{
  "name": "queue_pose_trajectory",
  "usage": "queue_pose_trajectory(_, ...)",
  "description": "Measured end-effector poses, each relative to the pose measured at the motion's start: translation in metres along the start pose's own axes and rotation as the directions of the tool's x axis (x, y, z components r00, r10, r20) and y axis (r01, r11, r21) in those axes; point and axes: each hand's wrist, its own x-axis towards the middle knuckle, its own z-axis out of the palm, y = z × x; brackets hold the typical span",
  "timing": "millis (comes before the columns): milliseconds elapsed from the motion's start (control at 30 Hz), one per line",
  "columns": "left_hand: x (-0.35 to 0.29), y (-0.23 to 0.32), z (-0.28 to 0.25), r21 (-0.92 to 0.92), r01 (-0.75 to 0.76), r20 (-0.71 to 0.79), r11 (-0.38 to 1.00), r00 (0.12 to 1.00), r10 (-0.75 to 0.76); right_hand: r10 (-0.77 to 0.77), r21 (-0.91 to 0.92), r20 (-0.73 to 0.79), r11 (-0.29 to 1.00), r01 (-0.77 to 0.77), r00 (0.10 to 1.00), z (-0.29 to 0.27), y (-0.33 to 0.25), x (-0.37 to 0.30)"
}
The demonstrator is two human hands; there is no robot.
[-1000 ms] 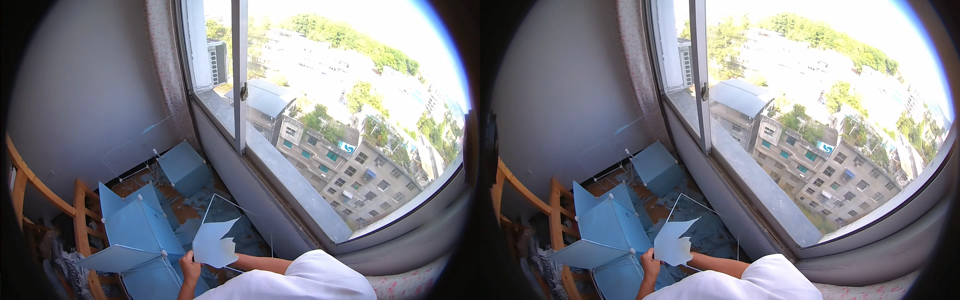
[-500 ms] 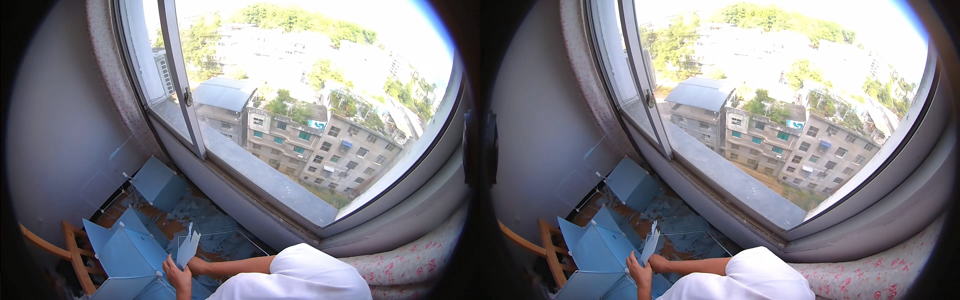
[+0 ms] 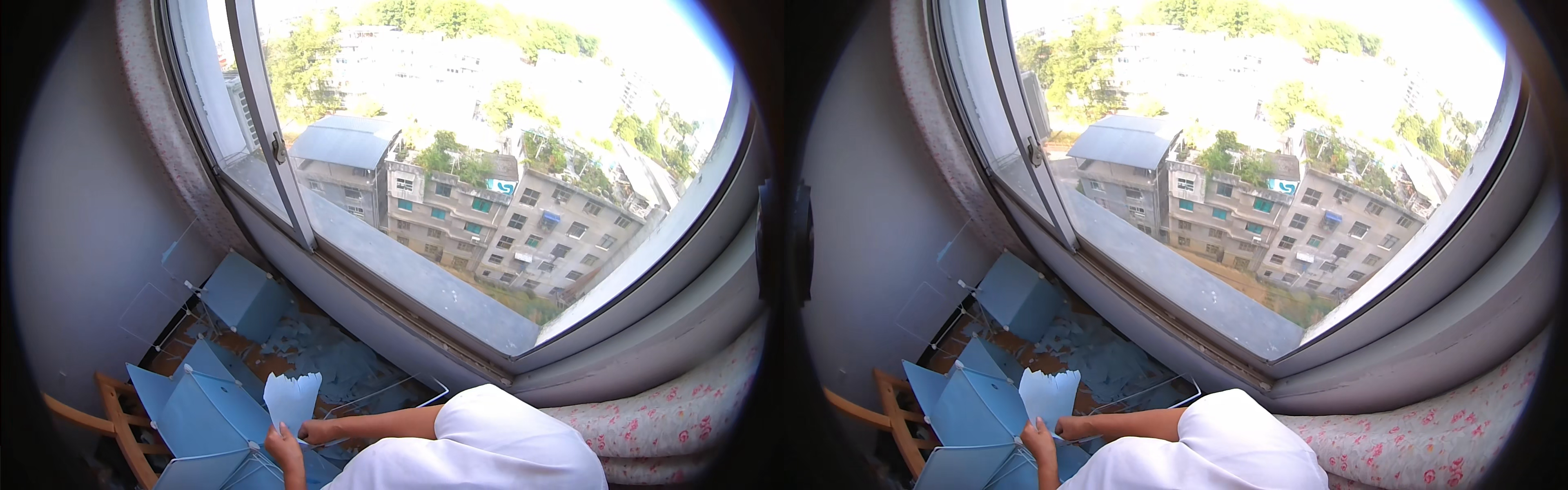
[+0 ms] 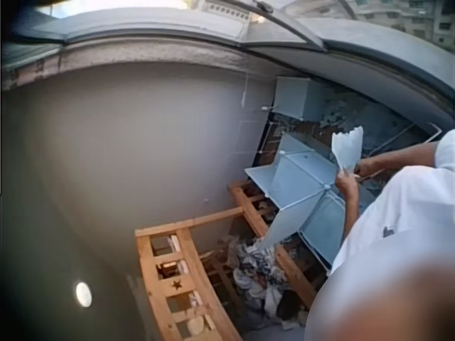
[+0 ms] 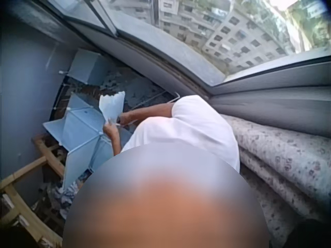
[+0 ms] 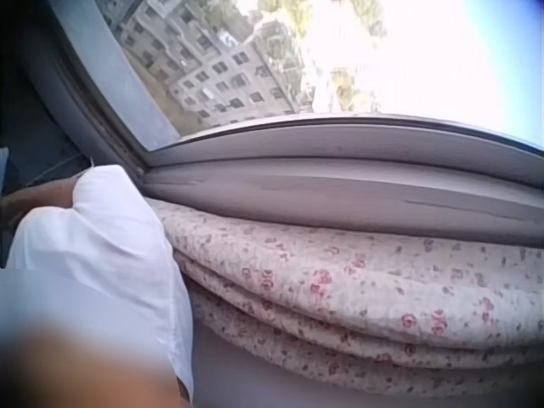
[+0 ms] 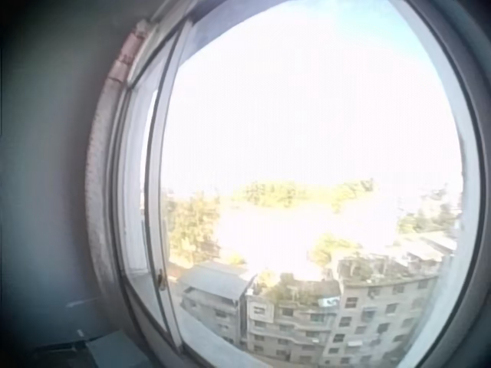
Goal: The person assembles a light blue modular storage unit by hand. They connect white metal frame rods and attach light blue plastic panels to the structure while sitting on the floor.
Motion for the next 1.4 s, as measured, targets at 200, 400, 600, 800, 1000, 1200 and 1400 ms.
queue_pose_trajectory(200, -0.011, -0.033, 0.012, -0.109, 0.029, -0.126, 0.994, 0.991, -0.042, -0.001, -0.181, 0.083, 0.983, 0.016, 0.997, -0.010, -0.032, -0.013)
queue_pose_trajectory(400, -0.032, -0.069, 0.002, -0.475, 0.274, 0.164, 0.836, 0.961, -0.222, 0.315, -0.058, 0.242, 0.949, -0.311, 0.918, 0.003, -0.046, -0.022)
queue_pose_trajectory(600, -0.038, -0.049, -0.031, -0.669, 0.285, 0.414, 0.686, 0.910, 0.026, 0.191, -0.040, 0.345, 0.981, -0.189, 0.919, 0.009, -0.038, -0.015)
queue_pose_trajectory(800, -0.015, -0.055, -0.035, -0.674, 0.461, 0.533, 0.577, 0.844, -0.051, 0.110, -0.226, 0.332, 0.974, -0.034, 0.937, 0.002, -0.052, -0.018)
queue_pose_trajectory(1000, 0.003, -0.127, 0.025, -0.598, 0.723, 0.753, 0.346, 0.654, -0.068, 0.039, -0.004, 0.248, 0.999, -0.039, 0.968, 0.006, -0.052, -0.021)
queue_pose_trajectory(1200, 0.011, -0.112, 0.030, -0.891, 0.452, 0.432, 0.038, 0.870, -0.239, -0.013, 0.115, 0.156, 0.993, -0.005, 0.988, 0.000, -0.069, -0.040)
queue_pose_trajectory(1400, 0.021, -0.071, -0.007, -0.944, 0.187, 0.293, -0.270, 0.852, -0.434, -0.118, -0.365, 0.064, 0.921, 0.133, 0.991, 0.032, -0.022, -0.020)
